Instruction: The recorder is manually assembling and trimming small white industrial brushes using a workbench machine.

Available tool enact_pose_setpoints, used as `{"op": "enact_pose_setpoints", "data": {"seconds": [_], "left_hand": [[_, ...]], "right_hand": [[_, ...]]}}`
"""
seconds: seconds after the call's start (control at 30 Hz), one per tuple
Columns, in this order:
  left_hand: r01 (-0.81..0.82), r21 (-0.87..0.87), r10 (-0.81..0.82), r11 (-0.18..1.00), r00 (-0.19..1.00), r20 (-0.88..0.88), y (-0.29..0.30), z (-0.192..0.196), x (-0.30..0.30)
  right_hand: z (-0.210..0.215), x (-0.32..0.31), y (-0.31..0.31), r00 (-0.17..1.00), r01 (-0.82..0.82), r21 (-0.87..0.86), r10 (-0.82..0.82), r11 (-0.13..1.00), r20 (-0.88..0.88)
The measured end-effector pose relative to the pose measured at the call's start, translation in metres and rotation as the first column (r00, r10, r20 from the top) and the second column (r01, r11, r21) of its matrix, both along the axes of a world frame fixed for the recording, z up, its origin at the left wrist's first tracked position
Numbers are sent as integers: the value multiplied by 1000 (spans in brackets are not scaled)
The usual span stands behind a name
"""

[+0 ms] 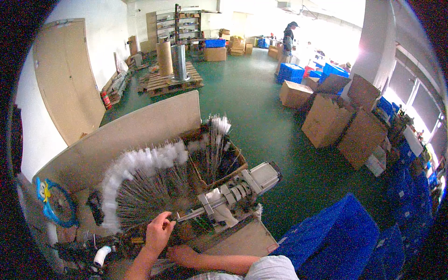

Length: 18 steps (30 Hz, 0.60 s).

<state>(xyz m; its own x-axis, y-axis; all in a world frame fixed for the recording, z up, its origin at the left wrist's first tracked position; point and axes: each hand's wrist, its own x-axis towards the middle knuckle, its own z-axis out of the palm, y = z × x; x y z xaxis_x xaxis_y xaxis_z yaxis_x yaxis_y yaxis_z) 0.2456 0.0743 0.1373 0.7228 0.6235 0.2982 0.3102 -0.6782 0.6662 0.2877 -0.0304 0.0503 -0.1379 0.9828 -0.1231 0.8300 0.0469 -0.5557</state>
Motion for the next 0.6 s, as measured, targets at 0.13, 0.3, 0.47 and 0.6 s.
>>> {"op": "enact_pose_setpoints", "data": {"seconds": [0.13, 0.3, 0.47, 0.6], "left_hand": [[21, 105, -17, 994, 999, -36, 3, 14, -9], [31, 511, 34, 859, 992, -118, 29, 16, 9], [62, 668, 133, 742, 962, -237, 46, 26, -2], [69, 673, 143, 737, 956, -255, 50, 20, 5]], "right_hand": [[-4, -7, 3, 988, -118, 46, 113, 992, 100], [-6, 3, 0, 951, -76, -82, 97, 994, 293], [35, 8, 0, 971, -96, 132, 64, 987, 229], [53, 9, 6, 957, -133, -28, 136, 991, 256]]}}
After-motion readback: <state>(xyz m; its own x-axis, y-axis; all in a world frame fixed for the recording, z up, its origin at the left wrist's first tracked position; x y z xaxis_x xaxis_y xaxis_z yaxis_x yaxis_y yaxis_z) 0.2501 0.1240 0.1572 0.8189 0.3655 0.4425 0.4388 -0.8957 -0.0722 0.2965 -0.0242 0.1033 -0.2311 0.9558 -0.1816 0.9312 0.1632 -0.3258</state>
